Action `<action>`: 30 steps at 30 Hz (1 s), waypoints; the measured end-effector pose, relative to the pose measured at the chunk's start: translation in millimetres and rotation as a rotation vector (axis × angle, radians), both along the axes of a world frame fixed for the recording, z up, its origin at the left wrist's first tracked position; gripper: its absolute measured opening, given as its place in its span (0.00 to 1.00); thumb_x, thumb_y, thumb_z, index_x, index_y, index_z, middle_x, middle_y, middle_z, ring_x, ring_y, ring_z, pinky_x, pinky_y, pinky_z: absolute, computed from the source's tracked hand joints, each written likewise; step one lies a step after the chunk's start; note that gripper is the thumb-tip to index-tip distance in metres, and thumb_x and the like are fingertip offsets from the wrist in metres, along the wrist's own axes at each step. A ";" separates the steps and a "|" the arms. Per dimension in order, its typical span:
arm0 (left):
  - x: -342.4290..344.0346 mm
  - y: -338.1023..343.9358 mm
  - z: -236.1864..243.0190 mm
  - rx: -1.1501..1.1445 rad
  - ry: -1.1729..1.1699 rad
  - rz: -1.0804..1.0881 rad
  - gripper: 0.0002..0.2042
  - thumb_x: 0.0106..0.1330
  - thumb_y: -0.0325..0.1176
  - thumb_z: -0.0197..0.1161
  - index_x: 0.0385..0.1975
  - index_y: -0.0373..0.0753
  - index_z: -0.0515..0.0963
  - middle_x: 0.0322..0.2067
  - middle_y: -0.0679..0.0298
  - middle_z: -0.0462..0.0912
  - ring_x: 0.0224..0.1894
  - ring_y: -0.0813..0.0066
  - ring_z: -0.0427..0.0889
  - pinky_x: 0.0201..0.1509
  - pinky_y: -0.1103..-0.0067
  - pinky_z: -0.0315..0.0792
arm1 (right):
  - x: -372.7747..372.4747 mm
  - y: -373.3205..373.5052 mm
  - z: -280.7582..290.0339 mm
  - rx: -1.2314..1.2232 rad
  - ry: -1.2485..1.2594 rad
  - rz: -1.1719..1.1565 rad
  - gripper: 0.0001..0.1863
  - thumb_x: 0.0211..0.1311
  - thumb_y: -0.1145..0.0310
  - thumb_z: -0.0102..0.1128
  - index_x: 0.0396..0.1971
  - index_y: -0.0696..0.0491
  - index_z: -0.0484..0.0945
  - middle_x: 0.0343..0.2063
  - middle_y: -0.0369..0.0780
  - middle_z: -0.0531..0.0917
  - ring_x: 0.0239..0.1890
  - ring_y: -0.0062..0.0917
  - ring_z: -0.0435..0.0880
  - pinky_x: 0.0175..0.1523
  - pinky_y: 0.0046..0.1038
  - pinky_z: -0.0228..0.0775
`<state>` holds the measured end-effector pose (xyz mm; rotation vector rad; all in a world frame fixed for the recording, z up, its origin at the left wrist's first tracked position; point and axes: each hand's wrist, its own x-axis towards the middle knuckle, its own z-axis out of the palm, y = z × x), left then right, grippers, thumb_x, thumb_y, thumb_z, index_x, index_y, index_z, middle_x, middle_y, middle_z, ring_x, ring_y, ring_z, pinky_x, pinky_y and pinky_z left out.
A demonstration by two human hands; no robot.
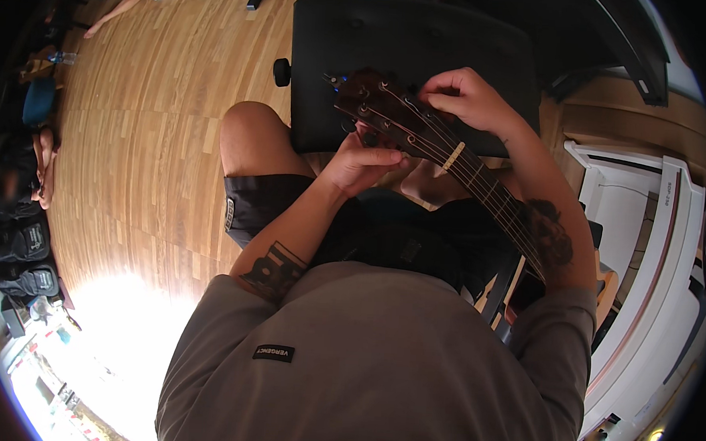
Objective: The person sits on a chair with an acoustic guitar resting on their lap. They use a blue string winder tool to turn the tuning pegs on the guitar's headstock, adjusting the tension of the strings. The person repeatedly plucks the strings to check the pitch while making adjustments.
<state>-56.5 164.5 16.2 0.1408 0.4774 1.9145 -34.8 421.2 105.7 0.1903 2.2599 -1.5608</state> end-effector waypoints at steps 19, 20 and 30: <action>0.4 -0.2 0.9 -0.047 -0.006 0.006 0.24 0.59 0.17 0.69 0.54 0.50 0.76 0.51 0.66 0.81 0.57 0.68 0.77 0.57 0.61 0.73 | 1.3 -2.5 7.8 0.161 -0.111 0.024 0.16 0.73 0.58 0.61 0.36 0.56 0.86 0.21 0.30 0.81 0.22 0.12 0.76 0.28 0.18 0.67; -0.2 0.0 0.7 -0.040 -0.005 0.003 0.24 0.59 0.17 0.69 0.53 0.50 0.76 0.51 0.66 0.81 0.57 0.68 0.77 0.57 0.61 0.73 | -0.3 -5.9 9.8 0.198 -0.107 0.020 0.17 0.73 0.56 0.62 0.35 0.56 0.86 0.20 0.30 0.80 0.21 0.12 0.75 0.27 0.18 0.66; -1.2 -0.2 -2.8 -0.015 -0.004 0.011 0.23 0.60 0.17 0.69 0.52 0.49 0.76 0.49 0.67 0.82 0.57 0.69 0.78 0.58 0.62 0.73 | -1.5 -24.1 24.9 0.168 -0.360 -0.301 0.19 0.65 0.55 0.63 0.22 0.56 0.80 0.15 0.31 0.75 0.16 0.14 0.71 0.22 0.20 0.60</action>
